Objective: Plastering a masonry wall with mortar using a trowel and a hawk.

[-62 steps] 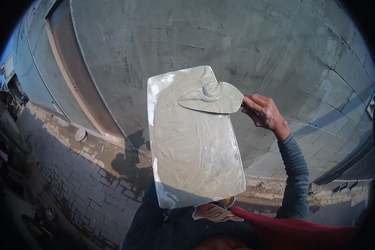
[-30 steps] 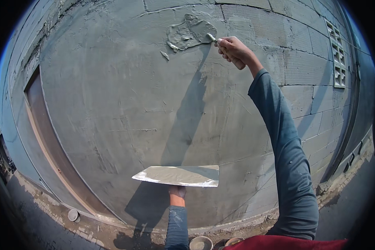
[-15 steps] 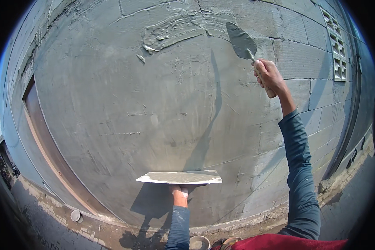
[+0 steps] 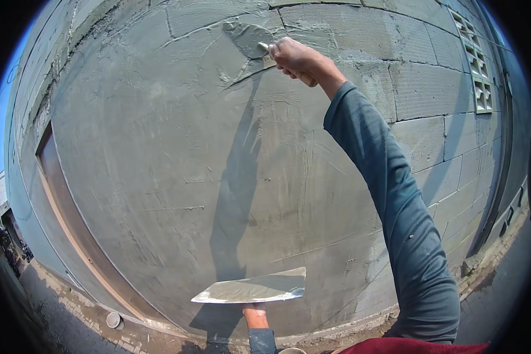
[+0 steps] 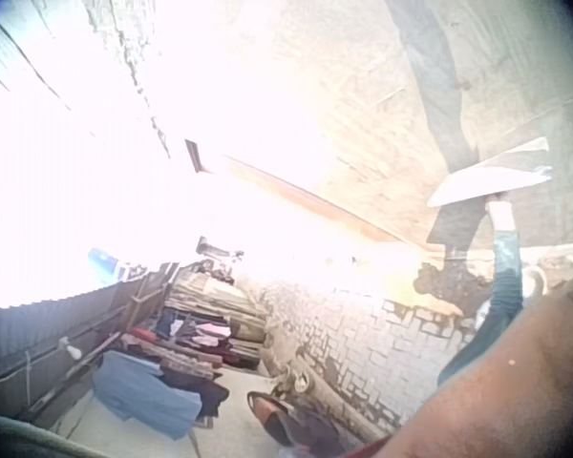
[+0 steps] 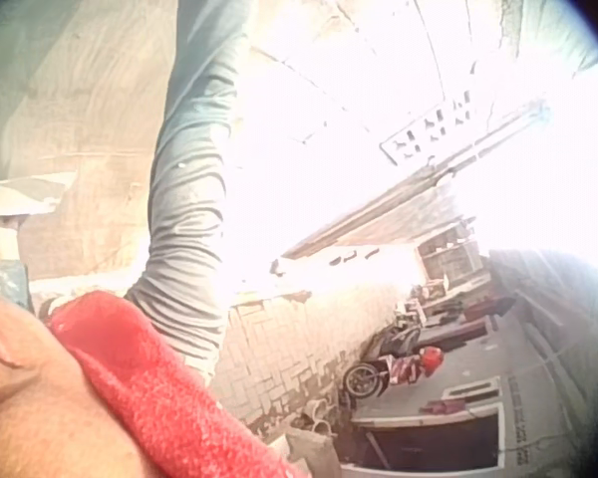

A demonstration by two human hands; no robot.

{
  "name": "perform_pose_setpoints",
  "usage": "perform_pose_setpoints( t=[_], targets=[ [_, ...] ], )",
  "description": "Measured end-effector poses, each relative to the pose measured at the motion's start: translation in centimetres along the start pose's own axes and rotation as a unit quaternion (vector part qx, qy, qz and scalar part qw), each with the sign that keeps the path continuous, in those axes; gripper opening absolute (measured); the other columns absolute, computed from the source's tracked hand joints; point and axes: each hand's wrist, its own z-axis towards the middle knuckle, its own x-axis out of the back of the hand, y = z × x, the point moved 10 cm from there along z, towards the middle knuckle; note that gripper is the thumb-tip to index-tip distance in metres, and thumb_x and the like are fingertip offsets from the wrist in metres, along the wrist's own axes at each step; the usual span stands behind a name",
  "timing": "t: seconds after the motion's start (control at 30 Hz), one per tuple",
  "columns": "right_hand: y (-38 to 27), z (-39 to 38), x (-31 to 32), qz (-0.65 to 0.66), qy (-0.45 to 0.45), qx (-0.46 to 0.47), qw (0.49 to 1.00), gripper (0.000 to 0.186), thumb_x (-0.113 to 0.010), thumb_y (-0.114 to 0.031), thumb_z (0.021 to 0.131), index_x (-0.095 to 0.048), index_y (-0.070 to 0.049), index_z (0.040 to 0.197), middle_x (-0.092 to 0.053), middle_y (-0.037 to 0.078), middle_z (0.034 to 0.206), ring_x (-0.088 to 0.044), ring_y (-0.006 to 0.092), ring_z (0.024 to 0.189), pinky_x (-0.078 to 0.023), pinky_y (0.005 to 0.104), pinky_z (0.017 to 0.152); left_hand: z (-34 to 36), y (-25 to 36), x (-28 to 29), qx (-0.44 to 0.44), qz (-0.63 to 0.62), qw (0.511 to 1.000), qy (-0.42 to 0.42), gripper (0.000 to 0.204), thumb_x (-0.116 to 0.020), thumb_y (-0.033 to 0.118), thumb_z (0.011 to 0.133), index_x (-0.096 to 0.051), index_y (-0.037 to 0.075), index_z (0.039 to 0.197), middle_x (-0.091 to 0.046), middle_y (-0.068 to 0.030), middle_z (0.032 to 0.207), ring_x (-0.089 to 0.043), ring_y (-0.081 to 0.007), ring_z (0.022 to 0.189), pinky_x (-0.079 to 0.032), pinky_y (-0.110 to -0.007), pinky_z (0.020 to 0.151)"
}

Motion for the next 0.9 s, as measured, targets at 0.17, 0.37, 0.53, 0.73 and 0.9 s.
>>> perform_pose_setpoints(
  t=[0.17,0.37,0.53,0.73,0.9],
  targets=[
    [8.2,-2.6,9.2,0.099,0.062,-0.020,0.993,0.044,-0.037,-0.034,0.102,-0.059,0.002,0.091,-0.055,0.005,0.072,-0.053,0.0120,0.055,-0.047,0.0284,0.045,-0.6,0.3,-0.2,0.013,0.032,0.999,-0.032,0.038,-0.062,0.035,0.095,-0.058,0.008,0.121,-0.061,-0.0136,0.118,-0.059,-0.0324,0.110,-0.049,-0.053,0.096],
    [16.9,-11.4,14.0,0.186,0.172,-0.109,0.961,0.039,-0.036,-0.030,0.103,-0.058,0.002,0.100,-0.054,0.004,0.075,-0.051,0.0110,0.055,-0.047,0.0286,0.046,-2.1,-2.0,-2.4,0.097,-0.020,0.994,0.039,0.054,-0.056,0.052,0.093,-0.059,0.006,0.121,-0.059,-0.0195,0.124,-0.055,-0.0437,0.115,-0.043,-0.070,0.096],
    [17.0,-16.5,4.8,0.406,0.177,-0.133,0.886,0.037,-0.039,-0.033,0.102,-0.057,0.000,0.101,-0.055,0.004,0.076,-0.053,0.0110,0.056,-0.049,0.0284,0.047,-2.9,-1.9,-1.6,0.058,-0.027,0.997,0.053,0.034,-0.067,0.033,0.092,-0.062,0.007,0.113,-0.066,-0.0135,0.113,-0.062,-0.0348,0.105,-0.051,-0.062,0.093],
    [4.9,-9.5,-8.1,0.477,0.075,-0.104,0.870,0.033,-0.040,-0.031,0.101,-0.053,-0.001,0.101,-0.053,0.004,0.075,-0.052,0.0114,0.055,-0.048,0.0292,0.046,-3.0,-3.7,0.3,0.084,-0.012,0.993,0.086,0.039,-0.075,0.017,0.080,-0.062,0.012,0.116,-0.066,-0.0094,0.116,-0.063,-0.0305,0.106,-0.052,-0.058,0.092],
    [-4.2,-7.8,-12.8,0.097,-0.076,-0.021,0.992,0.045,-0.036,-0.028,0.101,-0.054,0.004,0.075,-0.056,0.011,0.062,-0.056,0.0220,0.050,-0.050,0.0413,0.050,-3.5,-2.0,2.5,0.059,0.004,0.996,0.061,0.036,-0.076,0.019,0.079,-0.064,0.012,0.112,-0.067,-0.0083,0.112,-0.064,-0.0300,0.103,-0.052,-0.057,0.092]
  ],
)
